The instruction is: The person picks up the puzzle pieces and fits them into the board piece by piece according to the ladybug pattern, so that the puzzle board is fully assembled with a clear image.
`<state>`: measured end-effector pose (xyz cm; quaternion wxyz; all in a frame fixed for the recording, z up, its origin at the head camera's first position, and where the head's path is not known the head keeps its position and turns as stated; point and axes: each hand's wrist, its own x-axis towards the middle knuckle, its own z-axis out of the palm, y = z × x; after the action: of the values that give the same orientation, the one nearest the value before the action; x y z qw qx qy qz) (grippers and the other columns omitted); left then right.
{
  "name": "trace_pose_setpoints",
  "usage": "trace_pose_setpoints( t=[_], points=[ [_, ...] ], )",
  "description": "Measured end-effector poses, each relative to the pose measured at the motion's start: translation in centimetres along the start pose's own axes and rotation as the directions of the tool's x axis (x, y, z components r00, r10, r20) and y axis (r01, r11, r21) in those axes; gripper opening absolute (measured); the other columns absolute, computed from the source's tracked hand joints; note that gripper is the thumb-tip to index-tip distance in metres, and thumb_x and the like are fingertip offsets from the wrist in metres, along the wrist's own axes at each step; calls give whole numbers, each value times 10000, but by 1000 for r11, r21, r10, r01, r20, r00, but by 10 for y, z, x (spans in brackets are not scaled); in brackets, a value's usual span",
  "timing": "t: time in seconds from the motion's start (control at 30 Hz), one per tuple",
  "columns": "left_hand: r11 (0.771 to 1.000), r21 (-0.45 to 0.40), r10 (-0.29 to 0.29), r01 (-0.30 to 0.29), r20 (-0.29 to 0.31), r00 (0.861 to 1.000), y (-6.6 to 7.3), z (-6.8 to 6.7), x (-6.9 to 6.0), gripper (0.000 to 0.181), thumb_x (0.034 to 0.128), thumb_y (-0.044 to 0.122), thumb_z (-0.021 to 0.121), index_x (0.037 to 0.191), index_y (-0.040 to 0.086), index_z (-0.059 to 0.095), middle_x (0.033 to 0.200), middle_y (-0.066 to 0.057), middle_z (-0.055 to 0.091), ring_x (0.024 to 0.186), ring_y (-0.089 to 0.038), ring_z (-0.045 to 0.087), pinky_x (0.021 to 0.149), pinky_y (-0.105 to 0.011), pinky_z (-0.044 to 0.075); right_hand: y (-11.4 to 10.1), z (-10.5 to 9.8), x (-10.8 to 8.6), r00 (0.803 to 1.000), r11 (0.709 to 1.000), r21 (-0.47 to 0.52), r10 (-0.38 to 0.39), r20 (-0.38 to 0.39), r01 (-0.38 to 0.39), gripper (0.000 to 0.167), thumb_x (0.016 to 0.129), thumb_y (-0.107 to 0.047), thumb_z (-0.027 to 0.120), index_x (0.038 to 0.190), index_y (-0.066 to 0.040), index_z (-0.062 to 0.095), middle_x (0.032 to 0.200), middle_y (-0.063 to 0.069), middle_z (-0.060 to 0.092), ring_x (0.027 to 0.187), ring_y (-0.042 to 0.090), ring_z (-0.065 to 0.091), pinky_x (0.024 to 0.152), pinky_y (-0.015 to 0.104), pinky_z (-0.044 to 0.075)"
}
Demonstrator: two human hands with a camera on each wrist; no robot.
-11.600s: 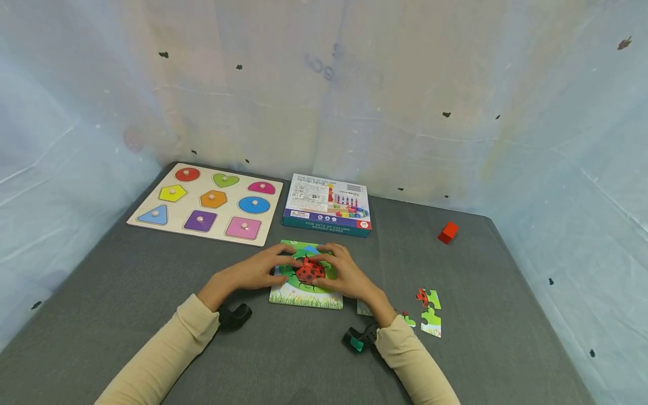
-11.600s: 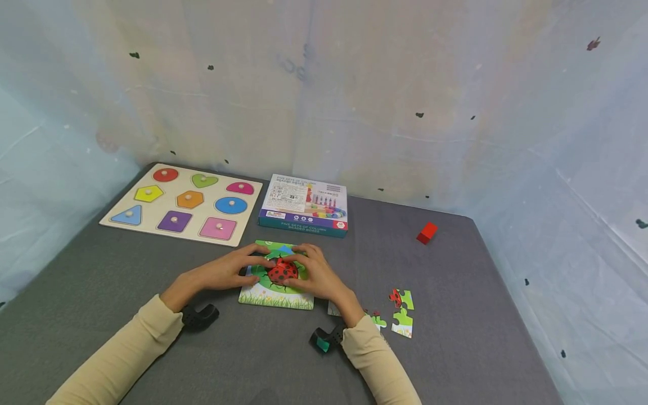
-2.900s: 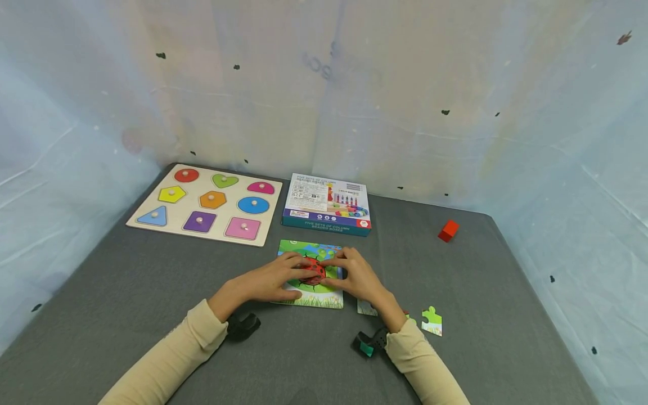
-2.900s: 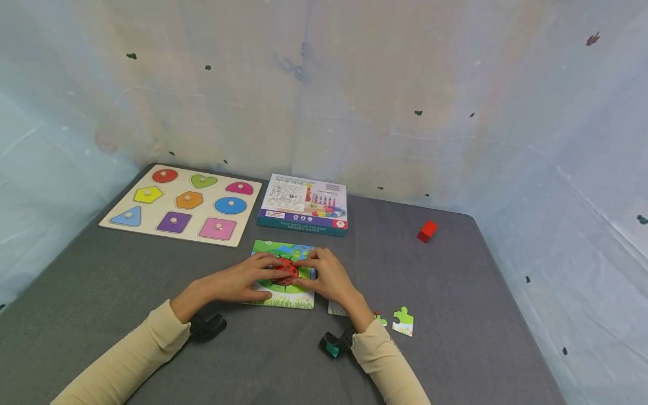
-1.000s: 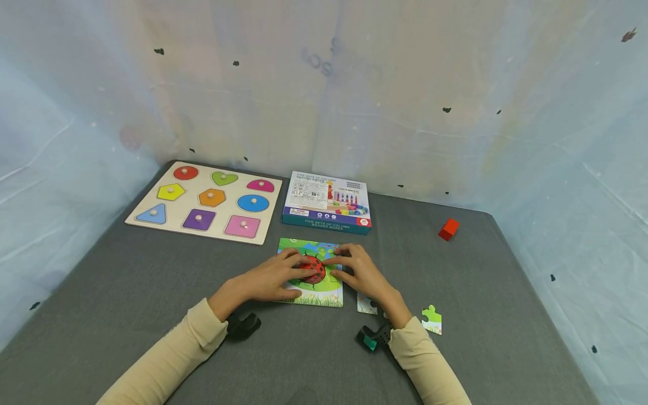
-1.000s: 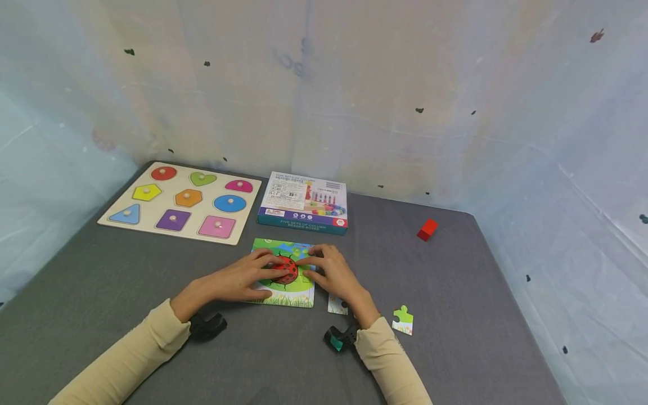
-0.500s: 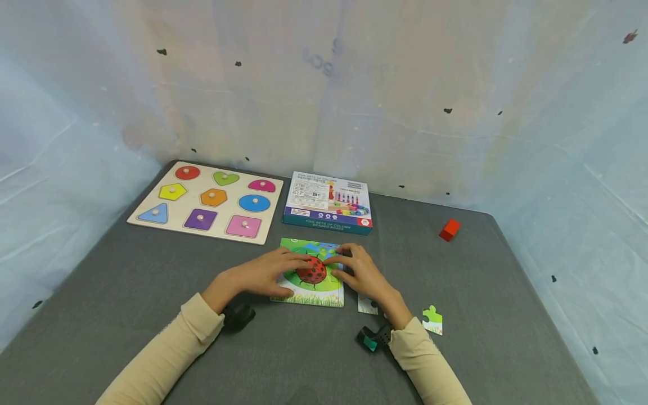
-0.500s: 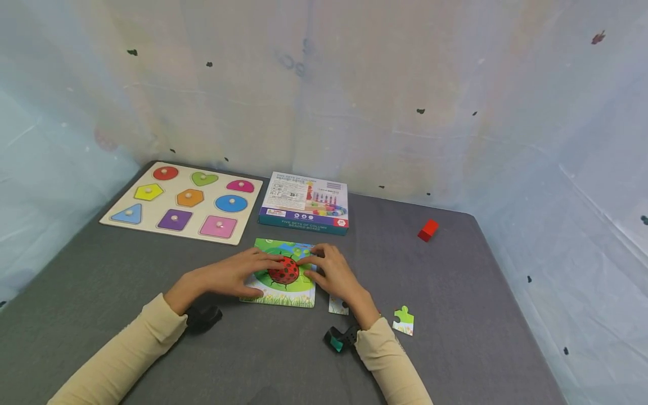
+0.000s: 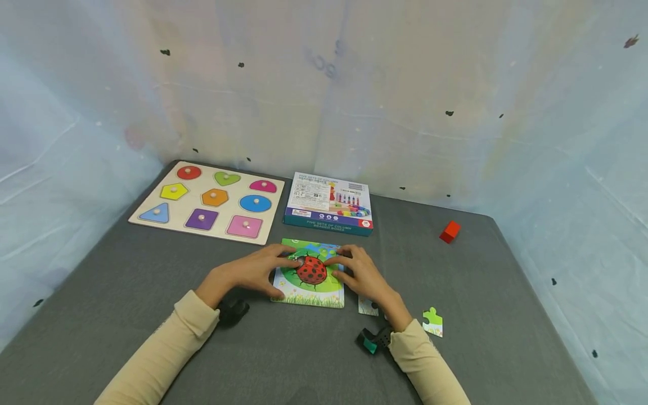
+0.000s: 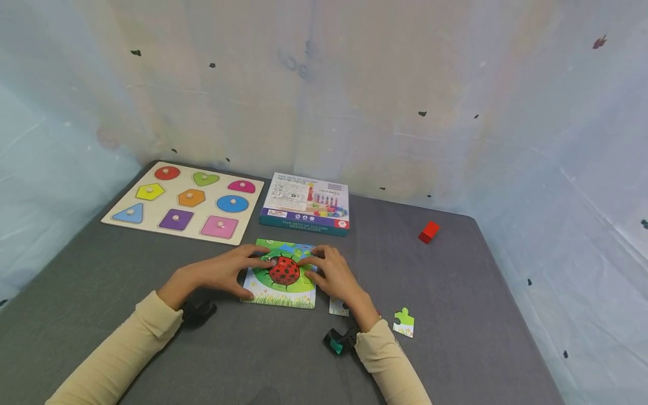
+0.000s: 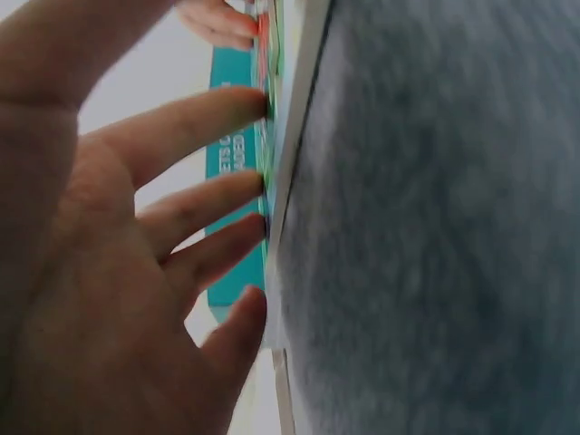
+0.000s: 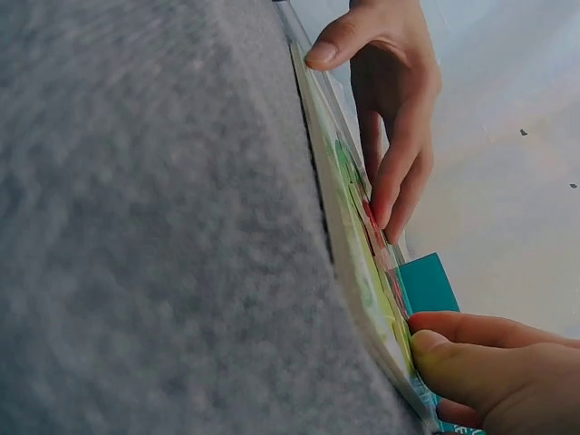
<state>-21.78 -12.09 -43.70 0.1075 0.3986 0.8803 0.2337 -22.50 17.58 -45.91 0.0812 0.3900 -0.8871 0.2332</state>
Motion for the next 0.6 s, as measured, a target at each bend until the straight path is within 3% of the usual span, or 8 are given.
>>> trace_pose_setpoints(
  t=[0.17,0.37,0.5,0.6],
  points=[
    [1000,20,-11,11,25,1000,-1,-2,-3,756,726,422,762,1378,167,479,1461,-142,320,1332,-359,271,1055,-582,208,0,-4,0,999,993,120,10,40,-14,280,901,-163,625,1178,-133,641,1263,193,483,1167,314,426,916,520,355],
    [999,-33,-14,15,49,999,-3,-2,-5,780,723,409,763,1396,168,452,1479,-133,280,1344,-360,238,1053,-586,212,5,-17,-9,998,942,330,48,45,-60,420,900,-77,608,1306,-26,510,1335,146,451,1235,286,423,962,510,378],
    [999,-45,-6,8,50,999,-5,-2,-4,790,721,429,759,1401,179,443,1480,-124,276,1345,-359,233,1048,-590,219,8,-27,-25,993,938,326,115,18,-115,491,870,-53,643,1324,14,468,1339,157,454,1228,319,440,947,536,388],
    [999,-46,0,2,47,999,-6,-2,-4,794,715,441,760,1398,183,448,1478,-121,282,1348,-361,234,1047,-592,216,8,-36,-40,987,947,280,160,18,-159,555,839,-108,695,1338,-22,467,1332,125,474,1227,294,448,946,520,395]
  ],
)
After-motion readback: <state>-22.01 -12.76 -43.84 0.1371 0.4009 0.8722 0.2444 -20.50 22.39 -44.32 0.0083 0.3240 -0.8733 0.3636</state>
